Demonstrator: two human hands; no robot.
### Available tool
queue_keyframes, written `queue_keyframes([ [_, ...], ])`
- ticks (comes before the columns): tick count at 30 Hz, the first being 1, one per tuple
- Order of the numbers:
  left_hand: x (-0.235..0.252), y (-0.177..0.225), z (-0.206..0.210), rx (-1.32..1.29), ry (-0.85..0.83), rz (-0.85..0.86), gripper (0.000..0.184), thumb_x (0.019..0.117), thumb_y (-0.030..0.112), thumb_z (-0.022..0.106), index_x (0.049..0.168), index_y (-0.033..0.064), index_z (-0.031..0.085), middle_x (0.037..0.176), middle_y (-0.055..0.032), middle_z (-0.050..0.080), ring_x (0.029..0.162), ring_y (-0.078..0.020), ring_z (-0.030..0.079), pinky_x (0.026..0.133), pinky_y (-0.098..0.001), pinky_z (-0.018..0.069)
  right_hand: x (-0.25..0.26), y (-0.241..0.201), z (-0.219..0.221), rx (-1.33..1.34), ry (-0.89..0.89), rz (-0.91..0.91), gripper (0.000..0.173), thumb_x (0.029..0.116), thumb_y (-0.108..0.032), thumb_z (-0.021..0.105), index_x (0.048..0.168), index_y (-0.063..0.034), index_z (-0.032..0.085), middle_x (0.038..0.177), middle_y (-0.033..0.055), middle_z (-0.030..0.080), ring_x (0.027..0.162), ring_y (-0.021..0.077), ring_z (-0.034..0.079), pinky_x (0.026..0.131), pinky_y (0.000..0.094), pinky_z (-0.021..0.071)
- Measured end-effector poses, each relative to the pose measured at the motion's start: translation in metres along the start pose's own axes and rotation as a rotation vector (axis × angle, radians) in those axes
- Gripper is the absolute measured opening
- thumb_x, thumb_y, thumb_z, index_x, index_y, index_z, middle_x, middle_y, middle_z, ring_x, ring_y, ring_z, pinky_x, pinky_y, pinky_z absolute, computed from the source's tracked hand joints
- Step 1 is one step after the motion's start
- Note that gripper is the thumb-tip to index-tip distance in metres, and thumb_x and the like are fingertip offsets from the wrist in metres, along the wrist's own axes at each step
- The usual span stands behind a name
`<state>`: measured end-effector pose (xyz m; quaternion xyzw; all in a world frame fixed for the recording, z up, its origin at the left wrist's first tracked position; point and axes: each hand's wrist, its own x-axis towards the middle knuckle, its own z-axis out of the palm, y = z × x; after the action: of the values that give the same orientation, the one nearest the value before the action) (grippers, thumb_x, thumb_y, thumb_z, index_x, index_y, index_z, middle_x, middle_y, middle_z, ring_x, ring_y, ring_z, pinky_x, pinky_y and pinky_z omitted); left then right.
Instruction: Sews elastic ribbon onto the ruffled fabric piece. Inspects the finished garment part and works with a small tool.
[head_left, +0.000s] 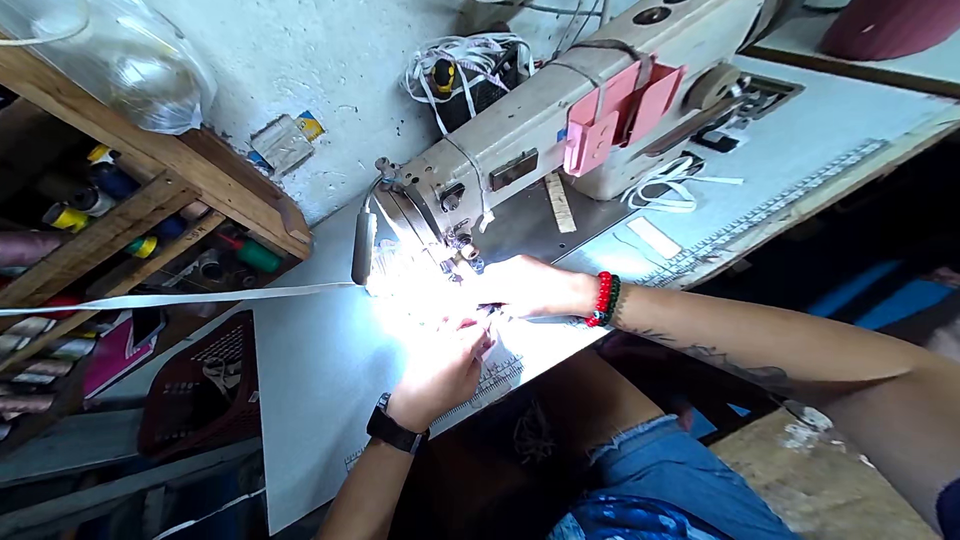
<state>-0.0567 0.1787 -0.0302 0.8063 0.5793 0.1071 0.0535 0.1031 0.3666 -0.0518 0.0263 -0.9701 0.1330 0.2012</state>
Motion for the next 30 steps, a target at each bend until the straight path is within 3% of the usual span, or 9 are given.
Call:
queue_keyframes([
  [6, 0.003, -0.007, 0.013, 0.056, 0.084, -0.084, 0.029, 0.1058, 0.019, 0.05, 0.123, 0.012, 0.071, 0.124, 0.0013, 0.072, 0.124, -0.0156, 0.062, 0.111, -0.0426, 0.0439, 0.006, -0.008, -0.004, -0.134, -0.118, 0.222, 0.02, 0.0883, -0.008, 0.073, 0.107, -0.0137, 0.075, 0.094, 0.0105, 0.066, 0.085, 0.0294, 0.066, 0.068, 0.044, 0.0546],
  [10, 0.008, -0.016, 0.025, 0.098, 0.139, -0.148, 0.029, 0.1042, 0.019, 0.052, 0.124, 0.0146, 0.073, 0.137, -0.0006, 0.066, 0.129, -0.0189, 0.059, 0.109, -0.0512, 0.0425, 0.004, -0.015, -0.004, -0.131, -0.098, 0.407, 0.035, 0.0915, -0.006, 0.071, 0.126, -0.008, 0.071, 0.11, 0.0159, 0.066, 0.087, 0.0306, 0.067, 0.072, 0.0447, 0.0555],
  [13, 0.009, -0.022, 0.028, 0.09, 0.203, -0.172, 0.026, 0.1029, 0.023, 0.056, 0.119, 0.0177, 0.076, 0.132, -0.0042, 0.066, 0.127, -0.0211, 0.058, 0.111, -0.0544, 0.0375, -0.001, -0.018, -0.001, -0.204, -0.083, 0.286, 0.038, 0.0906, 0.0, 0.067, 0.127, -0.0088, 0.071, 0.132, 0.0101, 0.068, 0.107, 0.0303, 0.067, 0.087, 0.045, 0.054],
  [15, 0.007, -0.025, 0.029, 0.044, 0.291, -0.157, 0.023, 0.1029, 0.021, 0.057, 0.112, 0.0145, 0.077, 0.121, -0.0029, 0.07, 0.118, -0.0178, 0.063, 0.107, -0.0467, 0.045, -0.003, -0.016, 0.008, -0.068, 0.004, 0.235, 0.031, 0.0851, -0.008, 0.065, 0.114, -0.0164, 0.073, 0.11, 0.0062, 0.07, 0.094, 0.0272, 0.067, 0.071, 0.045, 0.0539],
  [17, 0.001, -0.025, 0.03, -0.008, 0.323, -0.13, 0.022, 0.1031, 0.018, 0.057, 0.108, 0.0101, 0.077, 0.111, -0.0029, 0.073, 0.106, -0.0147, 0.068, 0.097, -0.0378, 0.0545, -0.01, -0.021, 0.013, 0.001, 0.003, 0.21, 0.022, 0.0843, -0.011, 0.067, 0.105, -0.0171, 0.074, 0.094, 0.0071, 0.068, 0.087, 0.0273, 0.067, 0.064, 0.0461, 0.0532],
  [20, -0.005, -0.022, 0.027, -0.016, 0.287, -0.093, 0.024, 0.1034, 0.017, 0.055, 0.109, 0.0109, 0.078, 0.109, -0.0019, 0.074, 0.104, -0.0143, 0.068, 0.096, -0.0382, 0.0536, -0.019, -0.024, 0.016, -0.137, 0.088, 0.072, 0.019, 0.0897, -0.009, 0.066, 0.105, -0.0144, 0.075, 0.09, 0.0097, 0.067, 0.081, 0.0279, 0.066, 0.057, 0.0417, 0.0534],
  [23, -0.008, -0.024, 0.025, 0.016, 0.258, -0.097, 0.026, 0.1032, 0.017, 0.055, 0.113, 0.0128, 0.078, 0.117, 0.0001, 0.074, 0.113, -0.0138, 0.067, 0.106, -0.0429, 0.0484, -0.017, -0.028, 0.013, -0.193, 0.052, 0.102, 0.017, 0.0909, -0.008, 0.066, 0.105, -0.0129, 0.074, 0.087, 0.0108, 0.062, 0.073, 0.0264, 0.064, 0.052, 0.0386, 0.05],
  [26, -0.004, -0.034, 0.025, 0.047, 0.284, -0.09, 0.026, 0.1021, 0.016, 0.055, 0.114, 0.012, 0.078, 0.12, -0.001, 0.073, 0.116, -0.0156, 0.066, 0.108, -0.0463, 0.0456, -0.007, -0.027, 0.004, -0.173, -0.059, 0.197, 0.016, 0.0915, -0.007, 0.067, 0.106, -0.0109, 0.074, 0.088, 0.0128, 0.062, 0.07, 0.0277, 0.063, 0.053, 0.0405, 0.0496],
  [30, 0.004, -0.044, 0.022, 0.039, 0.258, -0.153, 0.027, 0.1001, 0.013, 0.056, 0.118, 0.0115, 0.077, 0.129, -0.0021, 0.071, 0.127, -0.0175, 0.062, 0.113, -0.0498, 0.0408, 0.015, -0.031, -0.016, -0.172, -0.293, 0.361, 0.022, 0.0956, -0.012, 0.067, 0.117, -0.0072, 0.07, 0.104, 0.0168, 0.065, 0.089, 0.0324, 0.066, 0.071, 0.0453, 0.0541],
])
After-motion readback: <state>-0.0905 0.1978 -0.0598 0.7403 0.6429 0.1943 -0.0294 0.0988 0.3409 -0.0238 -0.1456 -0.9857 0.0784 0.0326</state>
